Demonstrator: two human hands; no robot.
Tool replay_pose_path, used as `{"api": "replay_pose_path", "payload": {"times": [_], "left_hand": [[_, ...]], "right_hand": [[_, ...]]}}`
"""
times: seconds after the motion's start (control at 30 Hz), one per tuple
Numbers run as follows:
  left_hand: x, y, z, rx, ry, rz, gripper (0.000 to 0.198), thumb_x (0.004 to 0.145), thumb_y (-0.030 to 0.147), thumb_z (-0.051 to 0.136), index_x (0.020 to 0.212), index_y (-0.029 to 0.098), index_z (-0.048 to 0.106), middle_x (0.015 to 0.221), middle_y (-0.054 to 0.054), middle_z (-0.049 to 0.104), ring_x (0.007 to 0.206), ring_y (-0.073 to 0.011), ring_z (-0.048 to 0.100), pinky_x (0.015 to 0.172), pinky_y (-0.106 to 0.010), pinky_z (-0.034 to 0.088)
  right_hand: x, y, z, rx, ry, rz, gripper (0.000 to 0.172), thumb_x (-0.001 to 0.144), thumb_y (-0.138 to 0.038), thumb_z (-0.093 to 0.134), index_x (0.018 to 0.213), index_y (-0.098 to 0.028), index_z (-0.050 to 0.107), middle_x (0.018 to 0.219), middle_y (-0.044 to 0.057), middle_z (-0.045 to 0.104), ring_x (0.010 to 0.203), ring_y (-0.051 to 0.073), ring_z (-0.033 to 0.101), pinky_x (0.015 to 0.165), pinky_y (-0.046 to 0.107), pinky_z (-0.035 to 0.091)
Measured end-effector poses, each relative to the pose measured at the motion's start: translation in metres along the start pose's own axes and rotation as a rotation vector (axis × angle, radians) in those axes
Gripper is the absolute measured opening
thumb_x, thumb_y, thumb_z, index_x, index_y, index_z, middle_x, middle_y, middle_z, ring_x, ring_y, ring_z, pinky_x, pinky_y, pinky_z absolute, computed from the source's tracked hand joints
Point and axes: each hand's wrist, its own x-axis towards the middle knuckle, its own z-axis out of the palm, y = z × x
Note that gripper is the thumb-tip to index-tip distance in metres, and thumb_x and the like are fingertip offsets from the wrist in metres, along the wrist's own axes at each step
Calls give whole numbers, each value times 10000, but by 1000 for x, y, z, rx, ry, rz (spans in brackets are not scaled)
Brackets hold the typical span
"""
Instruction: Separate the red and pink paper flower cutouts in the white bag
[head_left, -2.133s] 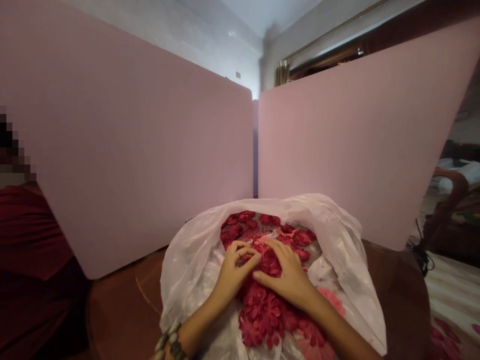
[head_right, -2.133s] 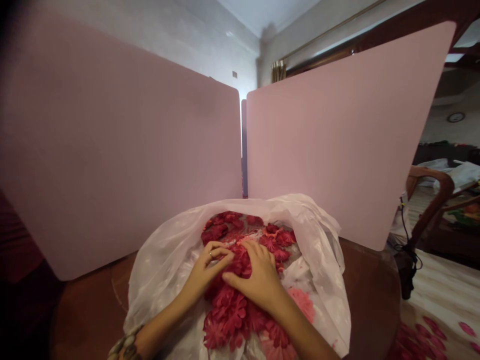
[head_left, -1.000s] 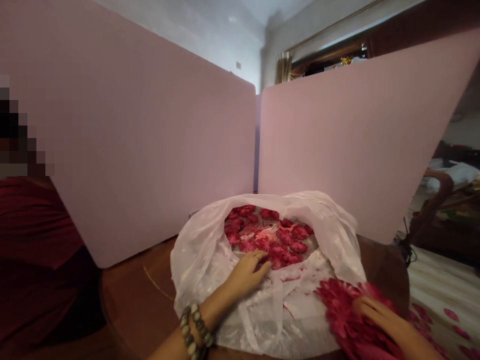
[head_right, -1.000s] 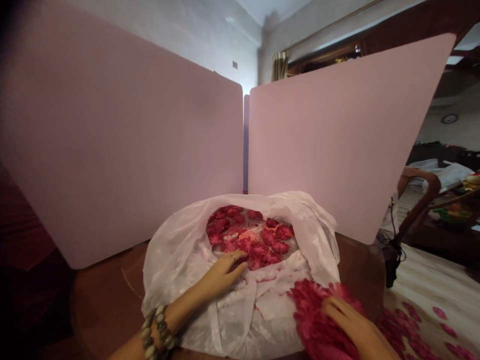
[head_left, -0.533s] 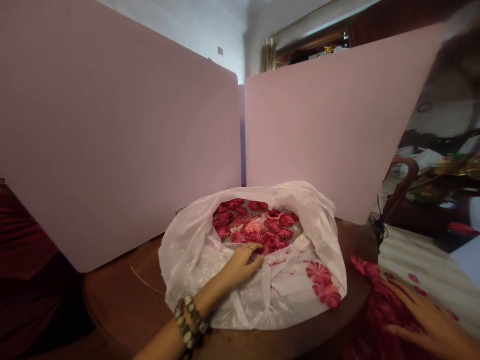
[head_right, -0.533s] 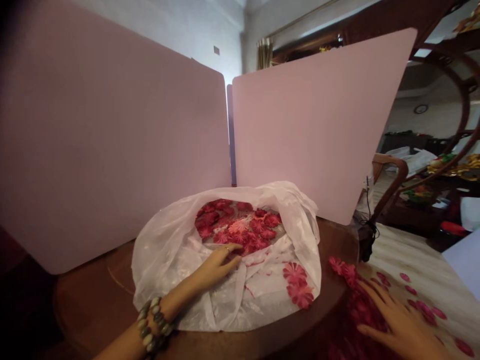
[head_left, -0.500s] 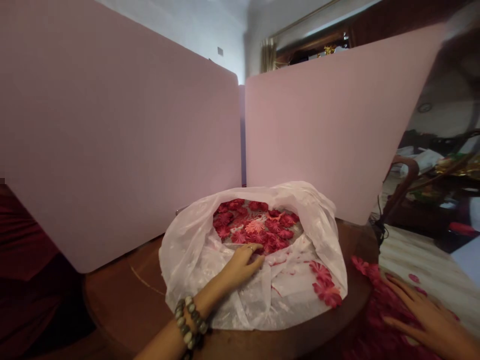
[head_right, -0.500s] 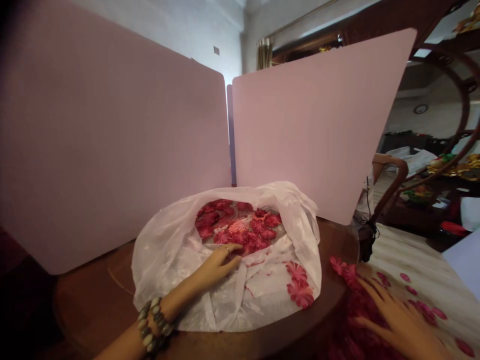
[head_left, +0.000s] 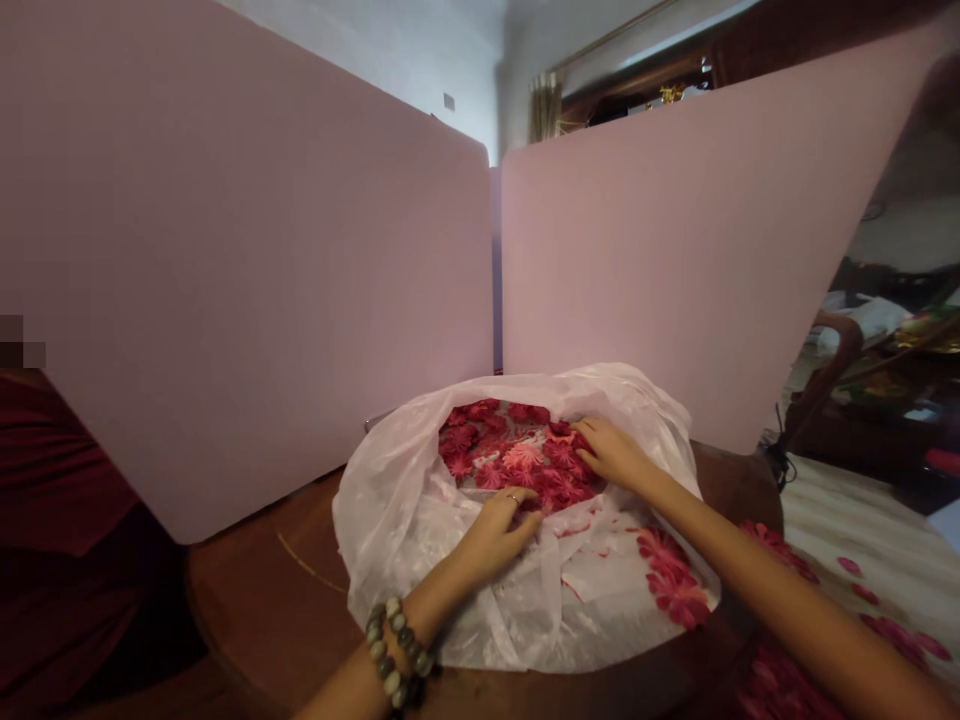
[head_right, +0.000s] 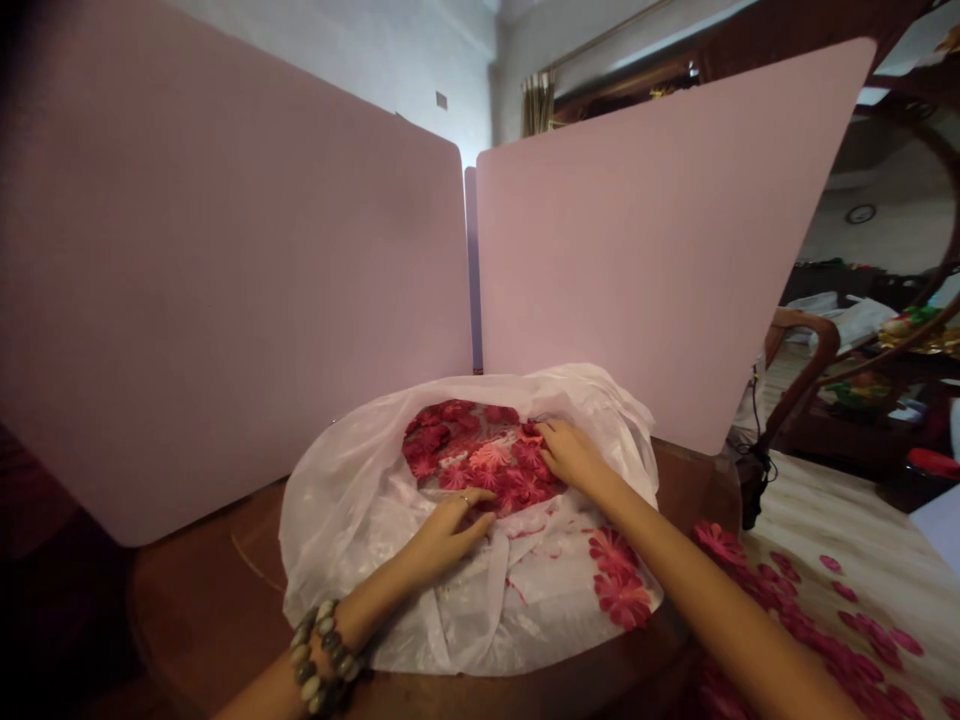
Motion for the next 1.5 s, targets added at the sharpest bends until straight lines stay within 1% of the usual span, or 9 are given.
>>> {"api": "replay_pose_path", "payload": {"times": [0.17, 0.37, 0.67, 0.77, 0.83, 0.97, 1.1, 1.4, 1.5], "left_hand": [[1, -3, 0, 33, -31, -12, 271, 832, 296, 474, 982, 144, 642, 988, -146, 669, 946, -267, 593, 857, -401, 450], [2, -9, 2, 35, -33, -22, 241, 829, 289, 478, 954, 159, 638, 973, -109, 661, 952, -241, 584, 855, -359, 448], [10, -16, 2, -217, 154, -66, 178, 794, 264, 529, 906, 158, 619, 910, -114, 658, 868, -239, 604, 830, -374, 448], [14, -23, 1, -470, 324, -165, 359, 752, 299, 613, 1083, 172, 553, 1009, -109, 640, 845, -208, 614, 804, -352, 469], [17, -26, -1, -647, 386, -194, 490, 700, 320, 679, 1145, 192, 521, 1066, -95, 622, 831, -184, 617, 789, -326, 473], [18, -26, -6, -820, 328, -171, 348, 621, 379, 745, 860, 156, 624, 811, -39, 649, 744, -164, 604, 702, -260, 454], [17, -17, -11, -864, 334, -223, 276, 610, 364, 752, 638, 164, 565, 540, 40, 548, 503, -97, 494, 539, -215, 383], [15, -6, -15, -1124, 459, -326, 198, 545, 183, 707, 648, 169, 539, 663, 32, 601, 553, -91, 535, 534, -187, 428], [16, -7, -15, -1164, 487, -312, 270, 548, 157, 712, 577, 182, 445, 679, 27, 609, 582, -94, 550, 550, -181, 444]], "right_hand": [[57, 3, 38, -102, -126, 173, 301, 825, -257, 548, 1030, -66, 660, 1066, 212, 682, 978, 294, 638, 855, 356, 456], [71, 14, 55, -132, -184, 258, 363, 746, -335, 671, 1021, -98, 677, 1065, 194, 691, 959, 307, 652, 821, 338, 467], [33, -9, 40, -55, -84, 48, 264, 907, -249, 442, 1056, -135, 628, 1051, 141, 690, 977, 235, 635, 859, 302, 428], [11, -32, 39, 4, -22, -68, 247, 911, -282, 455, 1077, -178, 605, 1086, 100, 675, 1000, 210, 610, 895, 302, 404], [-1, -48, 43, 136, 137, -190, 185, 875, -288, 515, 966, -168, 621, 984, 101, 686, 924, 227, 607, 868, 338, 408], [-13, -70, 55, 436, 269, -175, 241, 821, -354, 575, 658, -181, 534, 643, 2, 578, 612, 155, 518, 600, 253, 398], [-18, -79, 60, 608, 372, -13, 346, 776, -429, 600, 570, -198, 444, 543, -39, 454, 537, 129, 429, 533, 239, 346], [-19, -58, 62, 754, 142, -75, 282, 850, -361, 490, 623, -195, 515, 588, -11, 545, 567, 145, 521, 574, 256, 425], [-24, -65, 64, 857, 130, -74, 185, 869, -334, 482, 883, -181, 585, 842, 51, 648, 729, 171, 617, 648, 278, 490]]}}
